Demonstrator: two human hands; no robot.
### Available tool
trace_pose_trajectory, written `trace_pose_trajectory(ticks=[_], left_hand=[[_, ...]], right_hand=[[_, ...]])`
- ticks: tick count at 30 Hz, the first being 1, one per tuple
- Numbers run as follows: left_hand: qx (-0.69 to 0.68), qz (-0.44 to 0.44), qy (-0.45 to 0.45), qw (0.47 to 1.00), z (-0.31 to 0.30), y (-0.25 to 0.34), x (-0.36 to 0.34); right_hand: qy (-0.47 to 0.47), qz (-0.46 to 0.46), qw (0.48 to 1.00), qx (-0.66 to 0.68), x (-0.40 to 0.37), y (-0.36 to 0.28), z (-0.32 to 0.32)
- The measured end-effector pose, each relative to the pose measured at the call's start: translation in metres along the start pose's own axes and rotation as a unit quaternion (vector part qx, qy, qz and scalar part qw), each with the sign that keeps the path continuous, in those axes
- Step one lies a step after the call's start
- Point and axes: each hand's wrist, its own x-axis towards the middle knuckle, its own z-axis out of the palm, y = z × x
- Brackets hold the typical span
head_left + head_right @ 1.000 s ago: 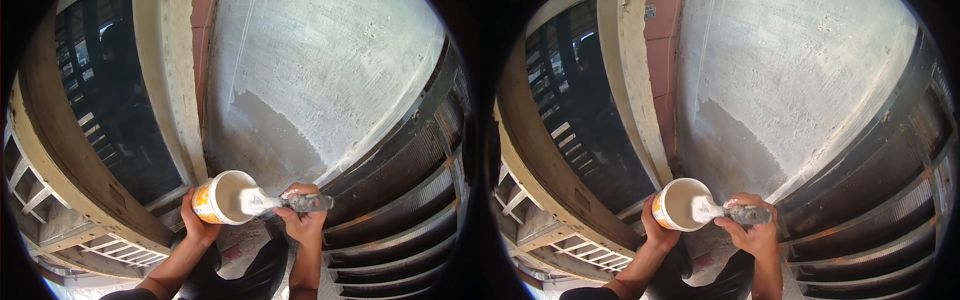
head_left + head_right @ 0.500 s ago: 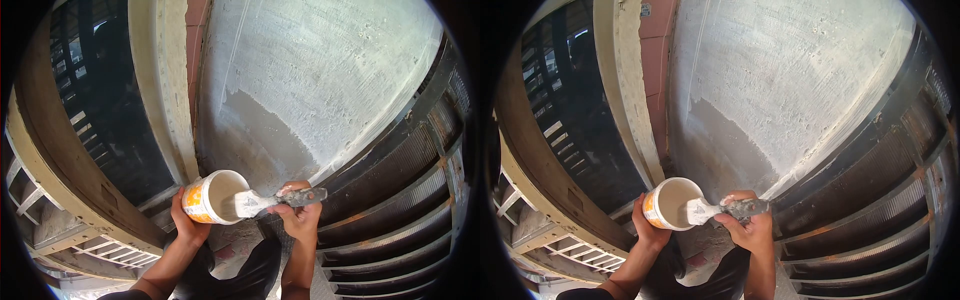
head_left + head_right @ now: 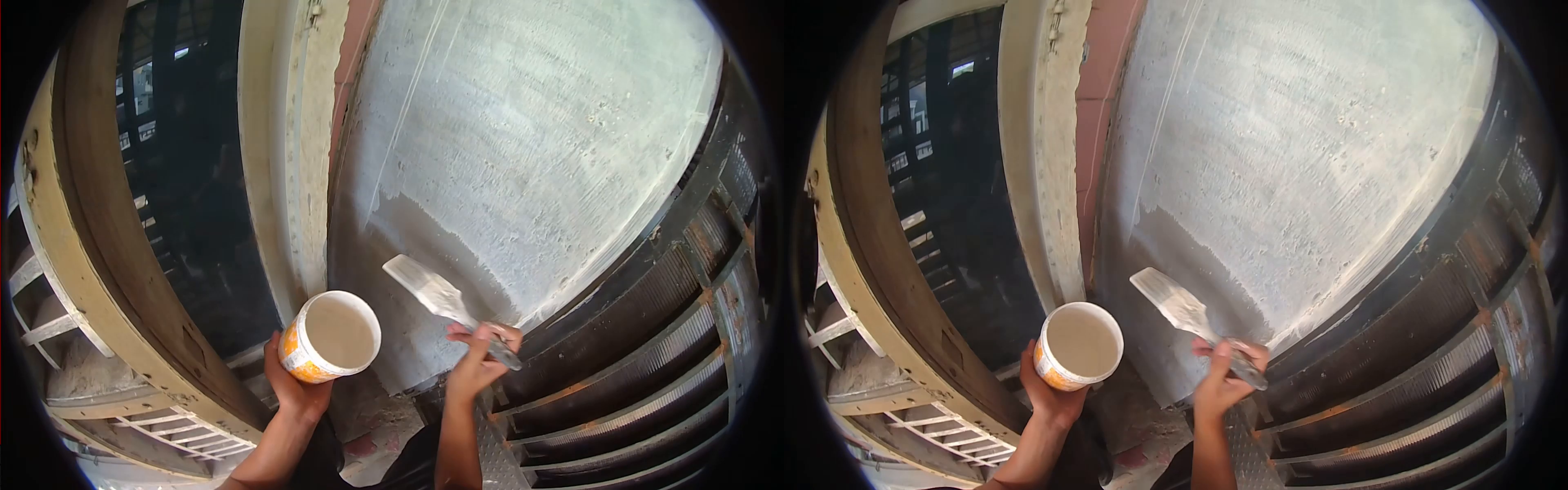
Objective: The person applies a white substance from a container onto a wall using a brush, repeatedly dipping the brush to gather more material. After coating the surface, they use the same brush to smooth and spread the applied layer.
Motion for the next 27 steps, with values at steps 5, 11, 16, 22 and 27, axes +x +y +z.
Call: trace_pose_trajectory(ticks=[5, 11, 16, 22, 27], left_hand=[[-0.032, 0.008, -0.004, 0.999, -0.005, 0.007, 0.005], [-0.005, 0.006, 0.004, 1.0, -0.011, 0.012, 0.008], [-0.001, -0.001, 0.012, 1.0, -0.01, 0.013, 0.01], [0.004, 0.006, 0.007, 1.0, -0.008, 0.014, 0.009], [-0.032, 0.034, 0.007, 0.999, 0.004, 0.014, -0.001]], right_hand=[[-0.162, -0.145, 0.964, -0.152, 0.016, 0.061, 0.028], [-0.235, -0.253, 0.909, -0.234, 0.019, 0.103, 0.074], [-0.24, -0.236, 0.907, -0.253, 0.013, 0.122, 0.097], [-0.186, -0.24, 0.913, -0.271, 0.007, 0.11, 0.072], [-0.115, -0.268, 0.907, -0.304, -0.029, 0.065, 0.007]])
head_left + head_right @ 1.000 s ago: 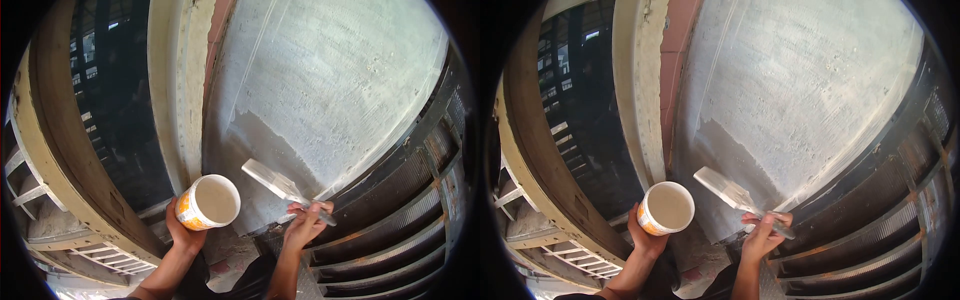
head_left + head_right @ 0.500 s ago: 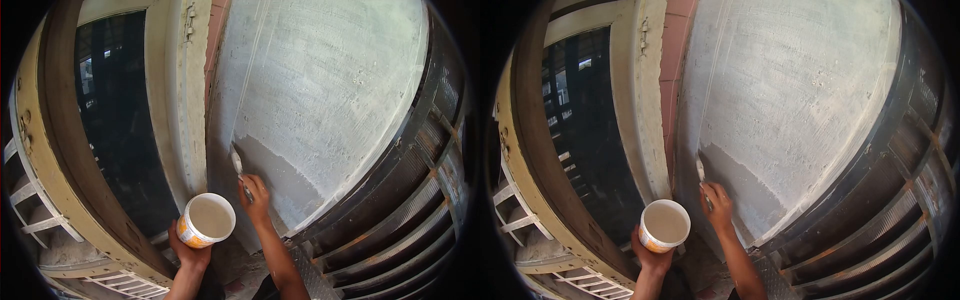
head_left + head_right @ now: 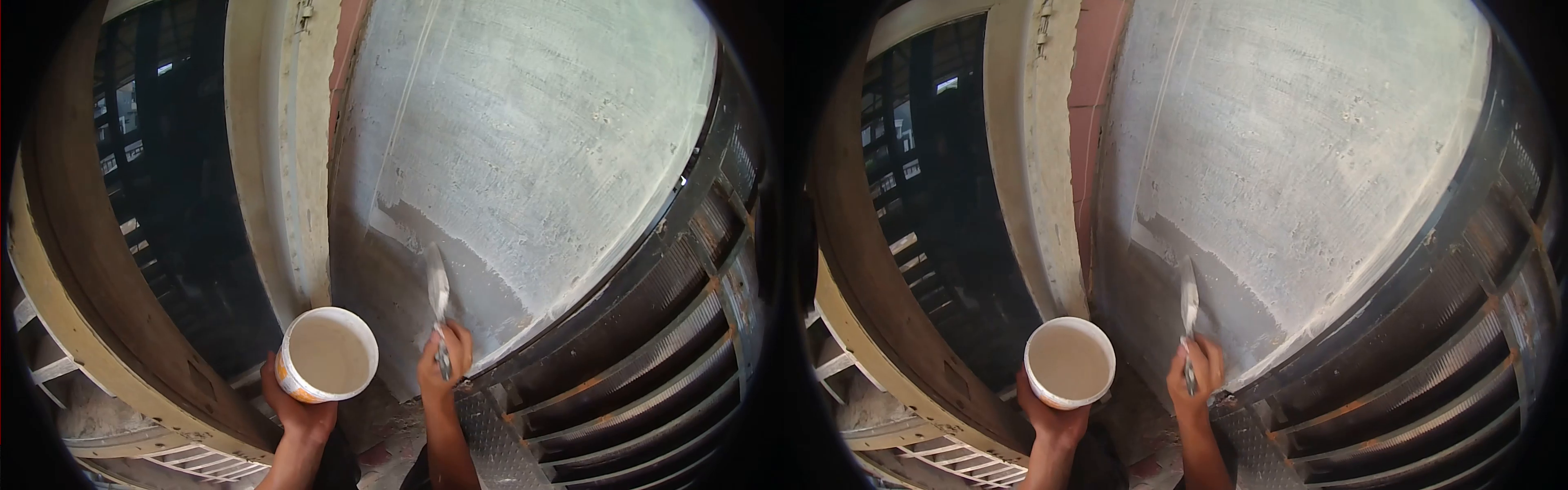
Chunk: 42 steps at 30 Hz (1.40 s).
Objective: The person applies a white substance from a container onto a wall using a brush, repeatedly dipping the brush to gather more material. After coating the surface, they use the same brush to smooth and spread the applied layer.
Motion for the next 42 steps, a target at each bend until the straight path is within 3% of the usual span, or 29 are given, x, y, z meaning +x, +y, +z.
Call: trace_pose_trajectory(ticks=[2, 5, 10, 14, 19, 22, 27, 30, 32, 33, 36, 37, 38, 40, 41, 42], left_hand=[[0.009, 0.008, -0.011, 1.0, -0.004, 0.001, 0.0], [0.011, 0.008, -0.006, 1.0, -0.005, 0.002, -0.001], [0.001, -0.012, 0.028, 1.0, -0.005, 0.005, 0.004], [-0.014, -0.008, 0.026, 1.0, 0.0, 0.005, 0.002], [-0.015, 0.018, 0.019, 1.0, -0.004, 0.006, 0.001], [0.011, 0.017, -0.002, 1.0, -0.004, 0.006, -0.002], [-0.014, 0.009, 0.012, 1.0, 0.001, 0.005, 0.002], [-0.015, 0.011, 0.032, 0.999, -0.003, 0.007, 0.005], [-0.026, 0.009, 0.026, 0.999, -0.002, 0.007, 0.005], [-0.033, 0.017, 0.026, 0.999, -0.002, 0.008, 0.005], [-0.013, 0.038, -0.001, 0.999, -0.006, 0.006, 0.005], [-0.014, 0.049, 0.01, 0.999, -0.007, 0.007, 0.002], [-0.011, 0.035, -0.008, 0.999, -0.007, 0.008, -0.001], [-0.005, 0.028, -0.023, 0.999, -0.008, 0.011, 0.0], [-0.02, 0.015, -0.022, 0.999, -0.01, 0.011, 0.0], [-0.035, -0.003, -0.024, 0.999, -0.012, 0.011, -0.001]], right_hand=[[0.024, -0.008, 1.0, -0.012, -0.004, -0.004, -0.003], [-0.055, -0.004, 0.995, 0.084, 0.012, -0.013, 0.033], [-0.174, 0.03, 0.979, 0.098, 0.028, 0.005, 0.122], [-0.108, 0.028, 0.993, 0.035, 0.02, 0.013, 0.108], [0.009, -0.008, 0.999, -0.035, -0.012, -0.011, 0.009], [-0.011, 0.003, 0.999, 0.038, -0.01, -0.031, 0.012], [-0.163, 0.059, 0.98, 0.095, 0.007, -0.014, 0.111], [-0.184, 0.053, 0.979, 0.067, 0.002, 0.01, 0.151], [-0.175, 0.041, 0.983, 0.047, -0.005, 0.02, 0.139], [-0.127, 0.048, 0.99, 0.028, -0.007, 0.016, 0.119], [-0.038, 0.067, 0.996, -0.044, -0.027, -0.002, 0.036], [-0.004, 0.036, 0.996, -0.086, -0.027, -0.01, 0.003], [0.023, 0.071, 0.992, -0.098, -0.035, -0.017, -0.027], [0.099, 0.162, 0.981, -0.043, -0.065, -0.025, -0.067], [0.096, 0.17, 0.98, -0.043, -0.066, -0.032, -0.069], [0.08, 0.112, 0.99, -0.034, -0.065, -0.039, -0.07]])
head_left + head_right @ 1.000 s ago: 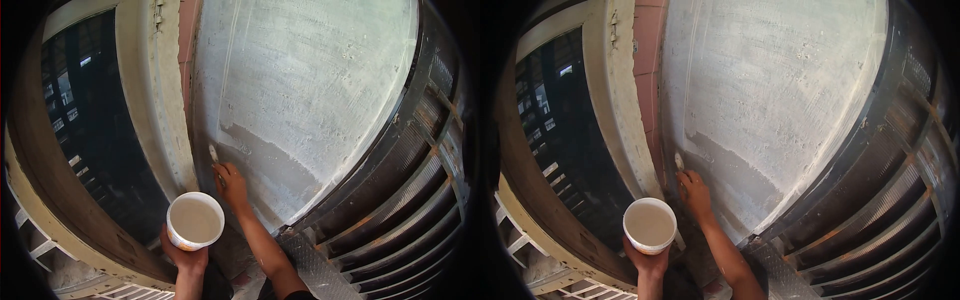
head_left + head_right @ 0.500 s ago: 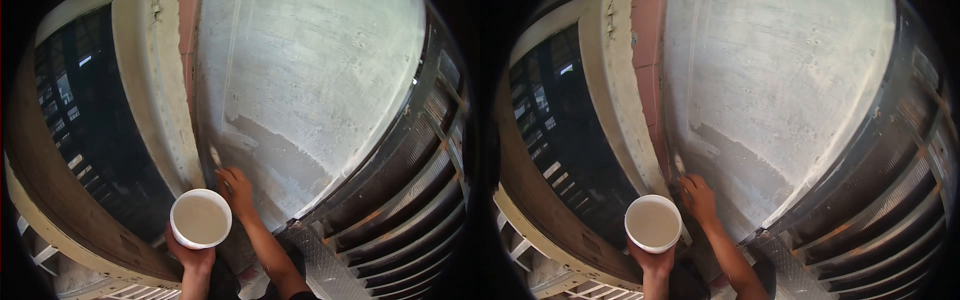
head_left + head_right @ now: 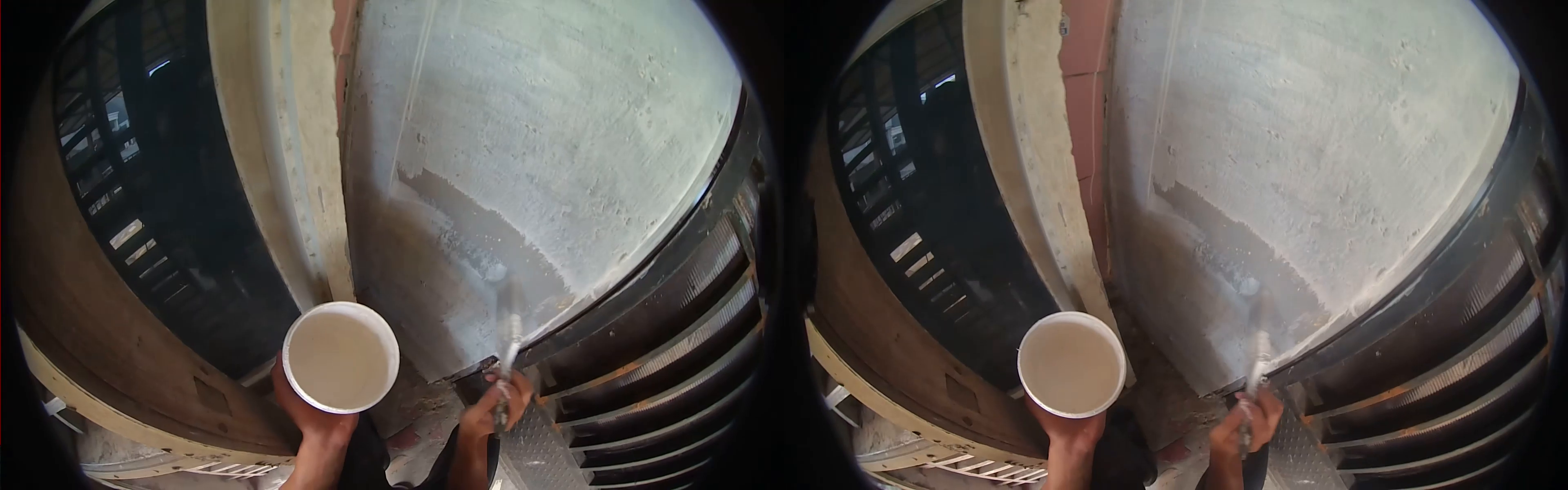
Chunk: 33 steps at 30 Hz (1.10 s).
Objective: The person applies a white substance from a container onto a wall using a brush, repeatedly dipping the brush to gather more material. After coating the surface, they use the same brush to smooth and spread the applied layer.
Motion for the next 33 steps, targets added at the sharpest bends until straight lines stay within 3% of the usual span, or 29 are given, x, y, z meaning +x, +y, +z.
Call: trace_pose_trajectory(ticks=[1, 3, 5, 8, 11, 13, 15, 17, 20, 24, 27, 30, 33], left_hand=[[0.006, -0.007, 0.001, 1.0, -0.002, -0.001, -0.001], [0.037, 0.031, 0.006, 0.999, -0.008, -0.002, 0.004], [0.032, 0.027, 0.007, 0.999, -0.019, -0.001, 0.013], [0.009, 0.012, 0.018, 1.0, -0.024, 0.004, 0.019], [0.019, 0.02, 0.033, 0.999, -0.022, 0.005, 0.017], [0.011, 0.019, 0.035, 0.999, -0.026, 0.005, 0.015], [0.018, 0.028, -0.001, 0.999, -0.04, 0.006, 0.014], [0.01, 0.031, 0.003, 0.999, -0.04, 0.007, 0.01], [0.022, 0.027, 0.018, 0.999, -0.04, 0.008, 0.008], [0.015, 0.007, 0.036, 0.999, -0.005, 0.006, 0.007], [0.049, 0.007, 0.034, 0.998, -0.009, 0.009, 0.01], [0.054, 0.024, 0.053, 0.997, 0.003, 0.003, 0.004], [0.051, 0.032, 0.048, 0.997, -0.007, 0.004, 0.006]], right_hand=[[-0.011, -0.06, 0.998, 0.01, 0.003, -0.007, 0.002], [-0.072, -0.052, 0.996, 0.012, 0.017, -0.021, 0.037], [-0.1, -0.018, 0.988, 0.118, 0.027, -0.014, 0.094], [-0.141, -0.024, 0.984, 0.11, 0.043, -0.003, 0.132], [-0.116, -0.049, 0.99, 0.069, 0.049, 0.013, 0.103], [-0.085, -0.007, 0.996, -0.002, 0.048, 0.013, 0.036], [-0.067, -0.034, 0.992, -0.103, 0.029, 0.017, -0.031], [-0.03, -0.053, 0.995, -0.076, 0.016, 0.006, -0.068], [-0.057, -0.079, 0.994, -0.039, 0.024, -0.012, -0.051], [-0.152, -0.047, 0.98, 0.117, 0.063, -0.015, 0.06], [-0.178, -0.077, 0.976, 0.101, 0.065, 0.005, 0.114], [-0.117, -0.048, 0.991, 0.034, 0.06, 0.019, 0.111], [-0.077, -0.035, 0.996, -0.025, 0.046, 0.004, 0.016]])
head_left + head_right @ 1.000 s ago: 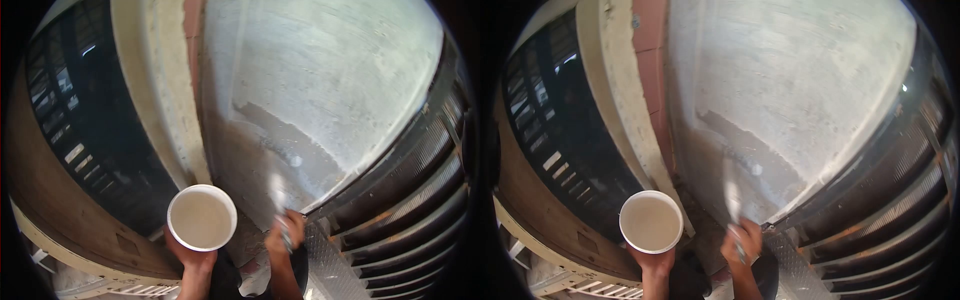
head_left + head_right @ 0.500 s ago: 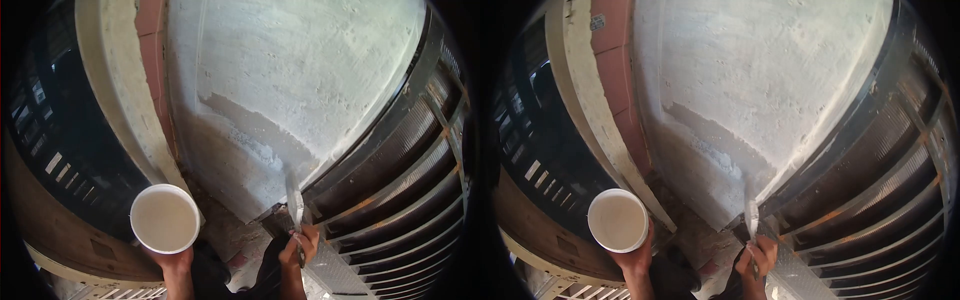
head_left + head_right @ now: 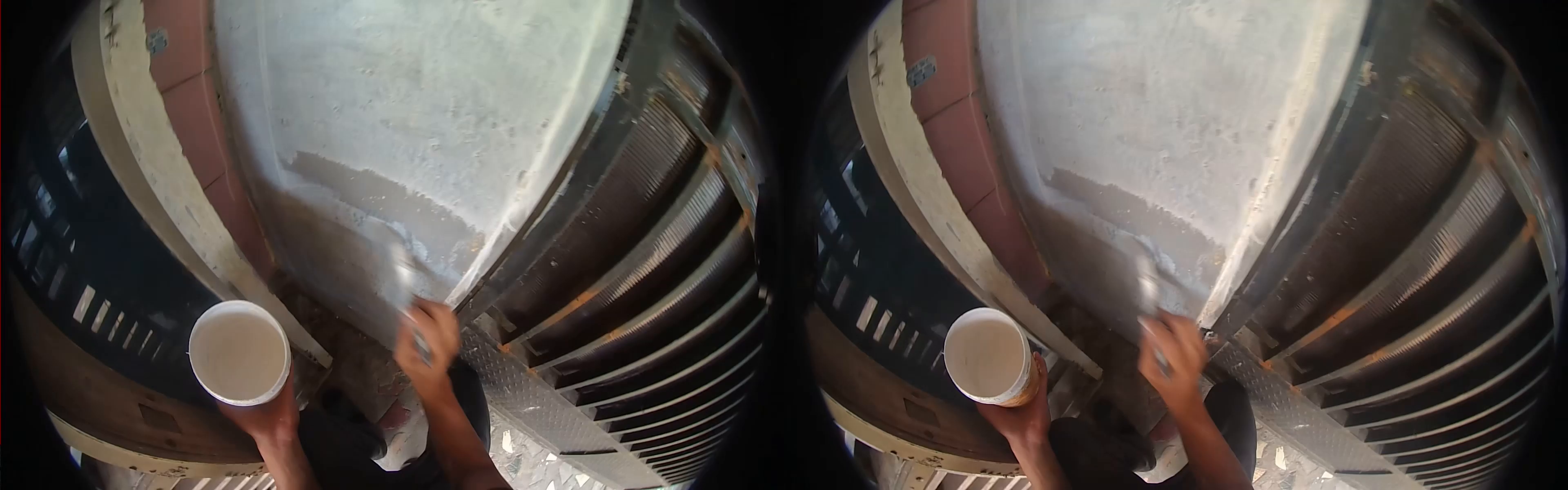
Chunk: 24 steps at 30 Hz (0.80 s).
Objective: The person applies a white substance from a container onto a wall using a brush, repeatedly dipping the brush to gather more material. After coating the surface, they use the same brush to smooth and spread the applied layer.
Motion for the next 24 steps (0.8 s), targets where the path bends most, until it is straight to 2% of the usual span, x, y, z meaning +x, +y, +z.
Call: trace_pose_trajectory(ticks=[2, 4, 6, 10, 12, 13, 16, 19, 20, 23, 24], left_hand=[[-0.022, 0.011, 0.001, 1.0, -0.012, 0.001, 0.001], [-0.04, 0.011, -0.008, 0.999, -0.014, 0.0, 0.003], [-0.029, 0.005, -0.024, 0.999, -0.008, -0.002, 0.0], [-0.034, -0.019, 0.014, 0.999, 0.017, -0.004, -0.004], [0.012, 0.031, 0.05, 0.998, 0.022, -0.005, -0.001], [0.01, 0.026, 0.052, 0.998, 0.02, -0.003, 0.0], [-0.003, 0.021, 0.029, 0.999, 0.014, -0.001, 0.001], [-0.018, 0.021, 0.035, 0.999, 0.008, 0.002, -0.001], [-0.01, 0.018, 0.011, 1.0, -0.002, 0.003, 0.002], [-0.006, 0.012, -0.015, 1.0, -0.008, 0.005, 0.005], [-0.006, 0.004, -0.013, 1.0, -0.006, 0.005, 0.005]], right_hand=[[0.022, -0.006, 0.998, -0.058, -0.031, -0.002, -0.051], [0.026, -0.006, 0.997, -0.078, -0.034, -0.007, -0.068], [0.011, -0.033, 0.999, 0.021, -0.034, -0.013, -0.068], [-0.083, -0.013, 0.991, 0.102, 0.01, -0.012, -0.017], [-0.084, -0.004, 0.993, 0.088, 0.014, -0.001, -0.007], [-0.09, 0.004, 0.993, 0.081, 0.014, 0.002, -0.006], [-0.015, 0.008, 1.0, -0.008, 0.007, 0.006, -0.054], [0.009, -0.024, 0.993, -0.118, -0.018, -0.003, -0.112], [0.02, -0.026, 0.988, -0.149, -0.025, -0.008, -0.124], [0.049, -0.019, 0.995, -0.088, -0.035, -0.027, -0.134], [0.019, -0.046, 0.994, -0.093, -0.03, -0.028, -0.129]])
